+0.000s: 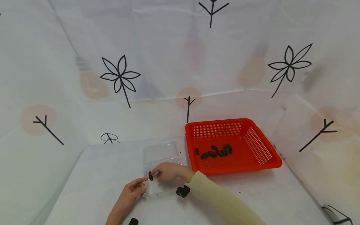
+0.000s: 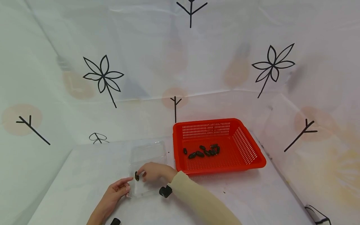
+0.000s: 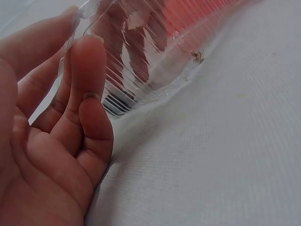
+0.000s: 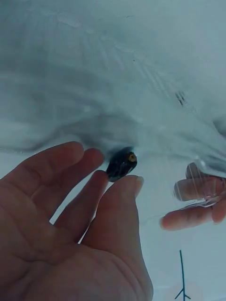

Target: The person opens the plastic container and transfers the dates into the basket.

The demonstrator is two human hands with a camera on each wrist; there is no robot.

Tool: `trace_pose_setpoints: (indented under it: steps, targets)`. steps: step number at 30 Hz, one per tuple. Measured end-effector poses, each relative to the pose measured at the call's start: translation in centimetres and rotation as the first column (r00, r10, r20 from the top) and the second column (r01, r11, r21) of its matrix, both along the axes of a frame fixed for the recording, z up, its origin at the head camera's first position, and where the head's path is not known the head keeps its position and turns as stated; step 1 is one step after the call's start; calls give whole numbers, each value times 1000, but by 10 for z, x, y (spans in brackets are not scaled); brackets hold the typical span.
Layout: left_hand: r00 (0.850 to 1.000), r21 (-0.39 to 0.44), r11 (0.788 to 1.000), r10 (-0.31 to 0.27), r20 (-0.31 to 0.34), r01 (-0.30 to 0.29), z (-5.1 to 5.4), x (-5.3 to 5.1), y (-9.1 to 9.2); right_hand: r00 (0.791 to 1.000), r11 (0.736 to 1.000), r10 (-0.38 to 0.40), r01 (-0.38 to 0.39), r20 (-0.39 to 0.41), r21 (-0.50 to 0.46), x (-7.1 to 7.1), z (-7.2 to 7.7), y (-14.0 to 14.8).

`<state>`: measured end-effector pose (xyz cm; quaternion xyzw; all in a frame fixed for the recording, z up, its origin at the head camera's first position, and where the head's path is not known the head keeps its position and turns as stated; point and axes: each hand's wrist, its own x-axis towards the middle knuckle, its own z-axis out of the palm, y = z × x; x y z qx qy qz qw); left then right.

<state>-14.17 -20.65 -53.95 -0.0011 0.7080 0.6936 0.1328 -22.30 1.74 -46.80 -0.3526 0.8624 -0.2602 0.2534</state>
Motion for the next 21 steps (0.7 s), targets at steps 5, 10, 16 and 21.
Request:
trace_pose_setpoints:
  steps: [5,10,16,21]
  targets:
    - [1000,-1,1000,-9,-19,9,2,1,1,996,999,36,-34,81,-36,3,4,-1]
    - [1000,-7,1000,-16,-21,16,5,2,2,983,992,93,-78,160,-102,4,2,-1]
    - [1000,-14,1000,-12,-14,11,5,2,2,937,984,124,-75,327,-159,8,-5,-4]
    - [1000,-18,1000,-3,-10,3,4,2,3,919,984,104,-40,379,-171,11,-6,-6]
